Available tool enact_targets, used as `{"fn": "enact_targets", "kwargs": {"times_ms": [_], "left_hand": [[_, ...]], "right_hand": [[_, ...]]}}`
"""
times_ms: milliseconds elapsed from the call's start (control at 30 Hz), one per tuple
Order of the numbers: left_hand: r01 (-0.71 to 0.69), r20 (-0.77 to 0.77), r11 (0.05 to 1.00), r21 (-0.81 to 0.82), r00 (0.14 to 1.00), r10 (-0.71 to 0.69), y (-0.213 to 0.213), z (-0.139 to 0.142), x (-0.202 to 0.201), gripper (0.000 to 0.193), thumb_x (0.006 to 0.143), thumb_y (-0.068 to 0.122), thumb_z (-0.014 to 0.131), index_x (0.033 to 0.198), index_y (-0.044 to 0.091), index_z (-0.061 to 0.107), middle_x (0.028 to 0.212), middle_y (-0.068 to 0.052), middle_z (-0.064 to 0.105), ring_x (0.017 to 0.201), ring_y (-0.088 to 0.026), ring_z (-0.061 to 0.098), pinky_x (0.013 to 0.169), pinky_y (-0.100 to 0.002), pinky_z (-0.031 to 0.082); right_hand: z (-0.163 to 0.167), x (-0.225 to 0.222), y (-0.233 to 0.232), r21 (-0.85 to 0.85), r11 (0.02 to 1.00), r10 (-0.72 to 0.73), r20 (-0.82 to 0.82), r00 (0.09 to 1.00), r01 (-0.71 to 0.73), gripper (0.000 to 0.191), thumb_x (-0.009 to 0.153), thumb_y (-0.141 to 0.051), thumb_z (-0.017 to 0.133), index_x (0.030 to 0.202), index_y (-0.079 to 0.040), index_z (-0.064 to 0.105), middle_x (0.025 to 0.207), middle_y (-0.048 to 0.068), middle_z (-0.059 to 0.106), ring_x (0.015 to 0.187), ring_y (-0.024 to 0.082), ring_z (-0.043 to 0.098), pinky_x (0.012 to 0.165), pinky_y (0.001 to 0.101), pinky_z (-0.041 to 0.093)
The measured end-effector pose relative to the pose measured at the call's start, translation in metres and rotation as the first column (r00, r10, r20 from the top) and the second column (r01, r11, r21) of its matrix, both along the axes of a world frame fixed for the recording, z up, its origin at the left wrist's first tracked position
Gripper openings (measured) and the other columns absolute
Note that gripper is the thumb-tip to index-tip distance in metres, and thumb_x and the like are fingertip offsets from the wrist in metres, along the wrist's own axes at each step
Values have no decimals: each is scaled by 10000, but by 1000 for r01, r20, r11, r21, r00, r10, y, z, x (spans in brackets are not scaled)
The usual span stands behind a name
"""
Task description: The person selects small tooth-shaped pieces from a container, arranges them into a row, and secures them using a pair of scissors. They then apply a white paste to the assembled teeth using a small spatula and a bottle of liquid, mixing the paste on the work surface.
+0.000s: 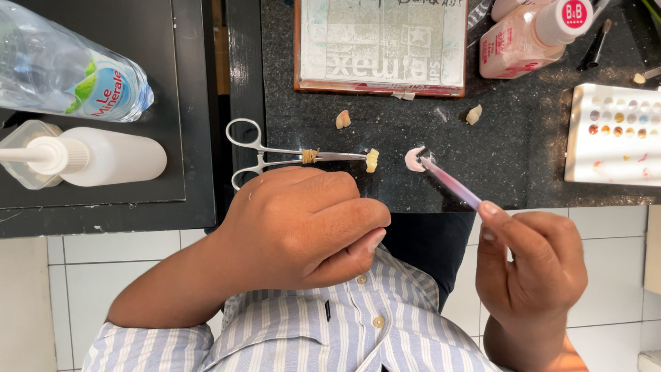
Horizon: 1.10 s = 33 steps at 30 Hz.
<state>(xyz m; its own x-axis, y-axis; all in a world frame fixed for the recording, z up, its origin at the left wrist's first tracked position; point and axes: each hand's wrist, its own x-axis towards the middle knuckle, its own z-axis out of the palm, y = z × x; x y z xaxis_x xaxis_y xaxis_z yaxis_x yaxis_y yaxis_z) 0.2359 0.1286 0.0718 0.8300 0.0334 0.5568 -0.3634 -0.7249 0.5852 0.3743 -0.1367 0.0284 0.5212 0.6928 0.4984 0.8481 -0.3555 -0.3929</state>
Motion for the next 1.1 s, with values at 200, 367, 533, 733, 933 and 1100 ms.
{"fn": "enact_targets", "kwargs": {"times_ms": [200, 367, 533, 733, 933, 1100], "left_hand": [[-3, 5, 1000, -7, 1000, 3, -1, -1, 0, 98, 876, 114, 791, 929, 100, 710, 717, -9, 576, 606, -152, 581, 541, -311, 460], [-1, 2, 1000, -7, 1000, 1, -1, -1, 0, 98, 876, 116, 795, 924, 100, 712, 711, -9, 572, 601, -153, 577, 539, -313, 458], [-4, -2, 1000, -8, 1000, 3, -1, 0, 0, 97, 871, 118, 793, 920, 98, 712, 701, -10, 565, 587, -156, 562, 526, -315, 447], [3, -5, 1000, -1, 1000, -3, 0, 0, 0, 99, 880, 124, 791, 927, 99, 708, 712, -13, 562, 594, -162, 558, 535, -320, 449], [-2, -8, 1000, 4, 1000, 2, -1, 0, 0, 95, 874, 119, 789, 918, 96, 708, 704, -13, 562, 584, -159, 558, 524, -317, 445], [-3, 1, 1000, -3, 1000, 3, 0, -1, 0, 88, 880, 113, 787, 922, 97, 711, 712, -10, 579, 595, -154, 574, 531, -310, 453]], "right_hand": [[-3, 1, 3, -45, 998, 42, 106, 993, -37, 307, 975, 31, 816, 1239, -92, 720, 934, 45, 574, 729, 145, 571, 593, 267, 449], [-1, 3, 10, -31, 999, 24, 102, 995, -20, 272, 1010, 24, 807, 1243, -72, 704, 908, 54, 597, 744, 141, 593, 602, 247, 451], [5, -1, 11, -14, 999, -36, -89, 995, 35, 222, 985, 102, 701, 1179, -6, 689, 856, 74, 597, 654, 91, 538, 538, 242, 400], [6, -5, 14, 2, 1000, -2, -170, 985, 2, 237, 1037, 97, 672, 1248, -12, 680, 838, 41, 582, 596, 41, 503, 510, 205, 362], [4, -2, 14, -15, 999, 35, -71, 997, -36, 282, 961, 98, 710, 1214, -22, 683, 877, 70, 604, 683, 113, 581, 579, 233, 445], [3, 0, 12, -15, 999, 52, -20, 998, -53, 303, 975, 79, 751, 1240, -53, 685, 937, 71, 624, 744, 127, 629, 621, 211, 494]]}}
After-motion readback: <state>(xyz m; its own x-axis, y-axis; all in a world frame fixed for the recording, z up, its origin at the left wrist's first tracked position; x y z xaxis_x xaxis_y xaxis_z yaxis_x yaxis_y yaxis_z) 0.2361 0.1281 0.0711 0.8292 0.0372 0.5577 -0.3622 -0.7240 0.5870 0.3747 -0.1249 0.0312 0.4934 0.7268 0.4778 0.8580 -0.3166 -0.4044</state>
